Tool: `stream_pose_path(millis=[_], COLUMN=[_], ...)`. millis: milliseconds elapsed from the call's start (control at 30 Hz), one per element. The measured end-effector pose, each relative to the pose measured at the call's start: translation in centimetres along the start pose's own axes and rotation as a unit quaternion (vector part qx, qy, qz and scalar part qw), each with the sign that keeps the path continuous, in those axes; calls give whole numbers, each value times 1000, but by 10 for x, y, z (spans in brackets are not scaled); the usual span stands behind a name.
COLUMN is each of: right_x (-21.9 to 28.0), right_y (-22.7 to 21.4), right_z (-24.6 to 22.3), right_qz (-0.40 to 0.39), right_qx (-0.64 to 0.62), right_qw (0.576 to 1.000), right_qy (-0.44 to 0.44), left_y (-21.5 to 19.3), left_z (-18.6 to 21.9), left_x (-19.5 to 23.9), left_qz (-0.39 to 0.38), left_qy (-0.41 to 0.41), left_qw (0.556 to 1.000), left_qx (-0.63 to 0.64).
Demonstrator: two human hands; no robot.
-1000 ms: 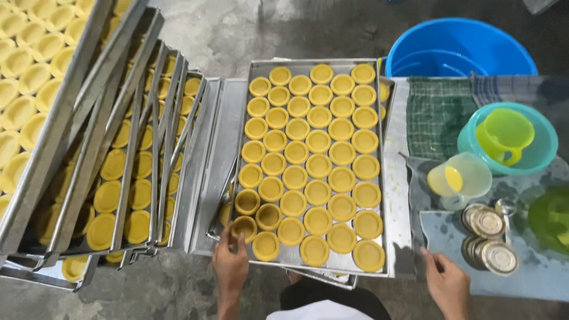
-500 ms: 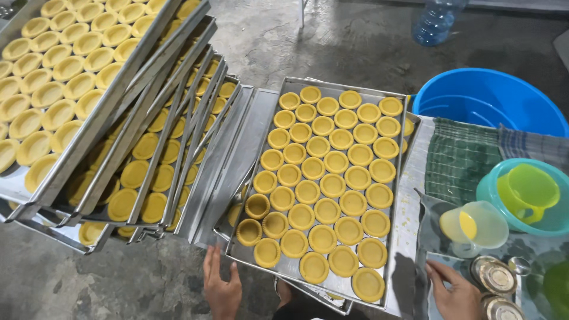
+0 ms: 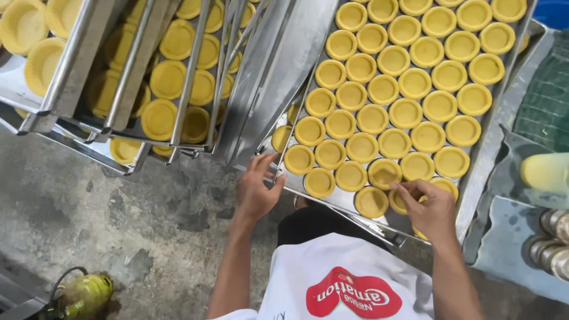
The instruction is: The person fills small pastry shells with a liquid yellow filling using a plastic pitcher, then refills the pitcher from a large metal pot using a ladle.
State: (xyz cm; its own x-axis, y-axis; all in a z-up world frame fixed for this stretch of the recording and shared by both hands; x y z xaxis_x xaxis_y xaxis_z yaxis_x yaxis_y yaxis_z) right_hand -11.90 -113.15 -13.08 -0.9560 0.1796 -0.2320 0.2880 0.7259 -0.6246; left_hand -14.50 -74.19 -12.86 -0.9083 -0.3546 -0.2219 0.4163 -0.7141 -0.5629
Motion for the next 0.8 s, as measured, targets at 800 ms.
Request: stream_pose_path(millis=[800], right_x=[81], right_y=[-67], right_z=[12], right_qz=[112], right_qx=[251], right_qw=[958], right_qy=[79], left_y=[70], left_z=[31], left_x=[-13], left_qz=[-242], left_qy=[92], left_qw=[951], left_qx=[-172])
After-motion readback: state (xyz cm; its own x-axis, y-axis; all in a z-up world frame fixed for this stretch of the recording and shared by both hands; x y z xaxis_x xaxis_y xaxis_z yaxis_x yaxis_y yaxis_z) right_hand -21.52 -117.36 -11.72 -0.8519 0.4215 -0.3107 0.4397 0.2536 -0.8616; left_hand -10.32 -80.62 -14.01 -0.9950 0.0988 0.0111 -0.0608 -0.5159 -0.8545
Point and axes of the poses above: each hand's wrist, its own x-axis away from the middle knuckle, its own y-axis out of the palm, z = x × y, the point moved 8 cm from there along -x, towards the middle knuckle, and after that the axes turned 14 degrees about z, right-handed, at the moved point
